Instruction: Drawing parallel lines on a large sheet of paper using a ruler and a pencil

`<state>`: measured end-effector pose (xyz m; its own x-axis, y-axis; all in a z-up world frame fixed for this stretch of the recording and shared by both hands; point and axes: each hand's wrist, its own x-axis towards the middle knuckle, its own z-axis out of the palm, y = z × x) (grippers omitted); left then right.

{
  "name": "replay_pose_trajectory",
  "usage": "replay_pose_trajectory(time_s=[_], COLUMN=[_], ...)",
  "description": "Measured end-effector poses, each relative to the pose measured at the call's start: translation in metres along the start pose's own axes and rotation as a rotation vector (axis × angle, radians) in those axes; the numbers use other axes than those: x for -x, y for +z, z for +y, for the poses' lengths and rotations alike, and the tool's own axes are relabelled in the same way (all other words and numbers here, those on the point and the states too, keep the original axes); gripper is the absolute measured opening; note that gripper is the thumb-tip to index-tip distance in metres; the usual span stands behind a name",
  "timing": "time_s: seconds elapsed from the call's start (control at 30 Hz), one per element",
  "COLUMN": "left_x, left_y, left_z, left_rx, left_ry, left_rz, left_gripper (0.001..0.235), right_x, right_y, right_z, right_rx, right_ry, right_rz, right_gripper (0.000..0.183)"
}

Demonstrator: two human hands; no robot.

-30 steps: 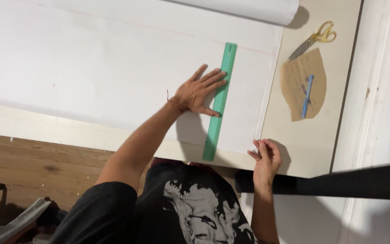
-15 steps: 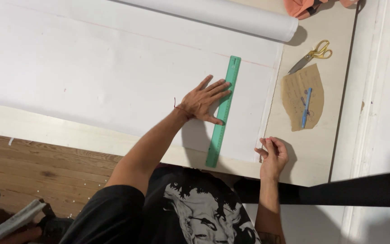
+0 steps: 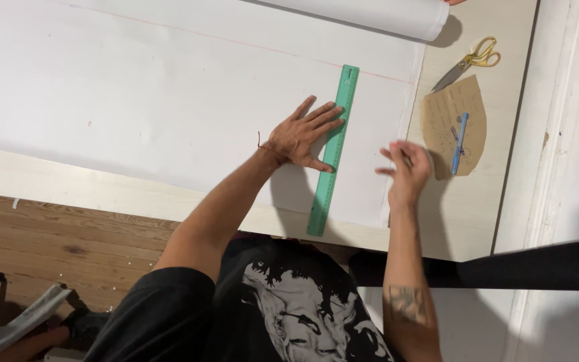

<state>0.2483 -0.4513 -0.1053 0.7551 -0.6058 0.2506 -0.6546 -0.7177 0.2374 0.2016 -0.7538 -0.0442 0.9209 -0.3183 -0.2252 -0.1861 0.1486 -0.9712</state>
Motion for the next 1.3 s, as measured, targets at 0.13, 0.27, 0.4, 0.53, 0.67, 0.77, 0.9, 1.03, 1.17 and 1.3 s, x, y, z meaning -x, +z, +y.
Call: replay_pose_trajectory(time_s=[0.13,0.27,0.4,0.53,0.67,0.77,0.9,1.03,1.17,1.3], left_x=[0.001,0.0,0.0,0.001,0.001,0.002,0.001,0.001,0.001,0.001], left_y=[0.001,0.001,-0.001,0.005,0.006,0.008,0.009,0.011,0.014,0.014], left_z=[0.001,0.001,0.0,-0.001,-0.001,0.0,-0.001,-0.001,-0.001,-0.003], left_rx=[0.027,0.033,0.014,0.014,0.028,0.015,0.006,0.007,0.005,-0.029], left_ry=[-0.002,-0.003,0.012,0.016,0.014,0.011,0.014,0.007,0.024,0.013], left_rz=[-0.007,-0.011,0.01,0.036,0.051,0.055,0.05,0.058,0.056,0.048], left_gripper=[0.139,0.139,0.137,0.138,0.136,0.136,0.134,0.134,0.135,0.136], right_x=[-0.065,-0.115,-0.154,-0.178,-0.185,-0.186,-0.187,-0.174,-0.111,0.005], right_y=[0.043,0.077,0.104,0.119,0.127,0.131,0.136,0.131,0.09,0.035], right_z=[0.014,0.019,0.026,0.038,0.037,0.037,0.029,0.025,0.055,0.08], right_rx=[0.082,0.152,0.369,0.516,0.591,0.626,0.727,0.771,1.002,1.122], right_ry=[-0.038,-0.091,-0.185,-0.26,-0.336,-0.382,-0.337,-0.257,-0.464,-0.368], right_rz=[-0.152,-0.203,-0.232,-0.227,-0.247,-0.24,-0.253,-0.272,-0.241,-0.239], right_gripper=[0.022,0.02,0.009,0.007,0.008,0.009,0.012,0.01,0.01,0.033])
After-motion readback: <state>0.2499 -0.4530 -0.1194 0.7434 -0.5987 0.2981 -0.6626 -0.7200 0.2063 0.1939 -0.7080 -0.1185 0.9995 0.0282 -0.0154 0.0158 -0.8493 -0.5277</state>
